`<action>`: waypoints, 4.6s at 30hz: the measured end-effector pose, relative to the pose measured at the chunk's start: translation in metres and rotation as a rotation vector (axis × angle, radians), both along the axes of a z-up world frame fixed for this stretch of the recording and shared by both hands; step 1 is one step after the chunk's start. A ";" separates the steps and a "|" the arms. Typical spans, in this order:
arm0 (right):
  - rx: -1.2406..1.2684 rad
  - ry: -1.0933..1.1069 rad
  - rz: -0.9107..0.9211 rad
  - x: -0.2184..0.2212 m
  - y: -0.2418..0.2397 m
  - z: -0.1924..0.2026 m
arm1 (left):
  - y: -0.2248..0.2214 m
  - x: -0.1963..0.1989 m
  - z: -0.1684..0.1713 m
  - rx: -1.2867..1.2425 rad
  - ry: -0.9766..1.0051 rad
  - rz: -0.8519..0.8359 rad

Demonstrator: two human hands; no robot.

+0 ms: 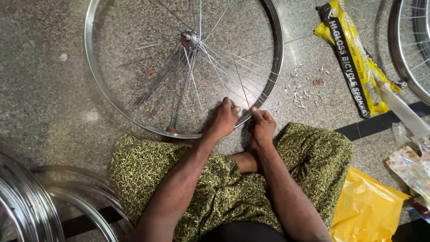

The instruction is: The person inserts metal spokes into the hub and aligns them with the holes in the bicycle rim by hand while sitting on the floor.

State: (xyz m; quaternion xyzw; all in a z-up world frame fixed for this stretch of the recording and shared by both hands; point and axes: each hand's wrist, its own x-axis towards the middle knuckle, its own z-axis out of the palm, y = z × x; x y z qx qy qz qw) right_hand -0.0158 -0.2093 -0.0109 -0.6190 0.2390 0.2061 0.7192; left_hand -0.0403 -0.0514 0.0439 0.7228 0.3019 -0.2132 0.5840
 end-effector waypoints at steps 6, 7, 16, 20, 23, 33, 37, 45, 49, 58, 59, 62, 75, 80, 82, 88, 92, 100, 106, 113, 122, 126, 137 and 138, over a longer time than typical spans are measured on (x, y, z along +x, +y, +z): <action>0.023 0.005 -0.001 -0.001 0.000 -0.001 | 0.002 -0.008 -0.008 0.049 -0.082 -0.005; 0.043 -0.001 -0.003 -0.001 0.000 -0.001 | 0.003 -0.008 -0.004 0.032 -0.073 0.012; 0.068 -0.027 0.020 -0.002 0.004 0.003 | 0.011 -0.016 0.012 0.089 -0.076 -0.062; 0.197 0.027 0.000 -0.010 0.015 0.003 | 0.028 -0.015 0.000 0.141 -0.051 -0.161; 0.016 -0.018 0.148 -0.012 0.024 0.003 | 0.045 -0.025 -0.003 0.097 -0.001 -0.135; 0.440 0.355 0.015 -0.043 0.013 0.048 | 0.039 -0.019 0.017 0.039 -0.025 0.017; 0.336 0.215 0.123 -0.059 0.020 0.042 | 0.039 -0.020 0.020 0.051 -0.015 -0.001; -0.022 0.114 0.159 -0.062 0.022 0.027 | 0.033 -0.014 0.014 0.011 -0.072 0.043; 0.164 0.060 0.126 -0.055 0.014 0.022 | 0.027 -0.011 0.006 0.017 -0.092 0.051; 0.303 0.174 0.045 -0.055 0.017 0.014 | 0.025 -0.008 0.015 0.045 -0.049 0.063; 0.341 0.194 0.009 -0.056 0.016 0.011 | 0.024 -0.009 0.014 0.045 -0.061 0.058; 0.323 0.149 -0.007 -0.059 0.018 0.002 | 0.025 -0.005 0.010 0.045 -0.094 0.051; 0.471 0.093 -0.051 -0.056 0.027 0.003 | 0.026 -0.007 -0.004 0.084 -0.097 0.012; 0.489 0.104 -0.039 -0.056 0.023 -0.002 | 0.025 -0.007 -0.004 0.089 -0.096 0.014; 0.489 0.099 -0.018 -0.055 0.024 0.000 | 0.025 -0.006 -0.001 0.077 -0.093 0.025; 0.478 0.134 -0.018 -0.056 0.028 0.009 | 0.026 -0.008 0.002 0.045 -0.080 0.036; 0.547 0.226 -0.033 -0.060 0.036 -0.001 | 0.027 -0.007 0.002 0.008 -0.088 0.042; 0.440 0.215 0.031 -0.058 0.037 0.007 | 0.029 -0.006 0.007 -0.008 -0.032 0.030; 0.515 0.207 0.096 -0.054 0.028 0.025 | 0.029 -0.007 0.006 -0.009 -0.065 0.041; 0.544 0.262 -0.040 -0.056 0.032 0.013 | 0.028 -0.007 0.003 0.027 -0.058 0.018; 0.465 0.254 -0.078 -0.056 0.039 -0.009 | 0.026 -0.008 -0.001 0.022 -0.067 0.030; 0.469 0.245 0.043 -0.056 0.038 0.008 | 0.027 -0.005 -0.003 0.024 -0.079 0.042; 0.434 0.253 -0.077 -0.058 0.021 0.036 | 0.026 -0.006 0.007 -0.001 -0.043 0.035; 0.418 0.259 -0.080 -0.057 0.021 0.037 | 0.026 -0.005 0.007 0.022 -0.033 0.015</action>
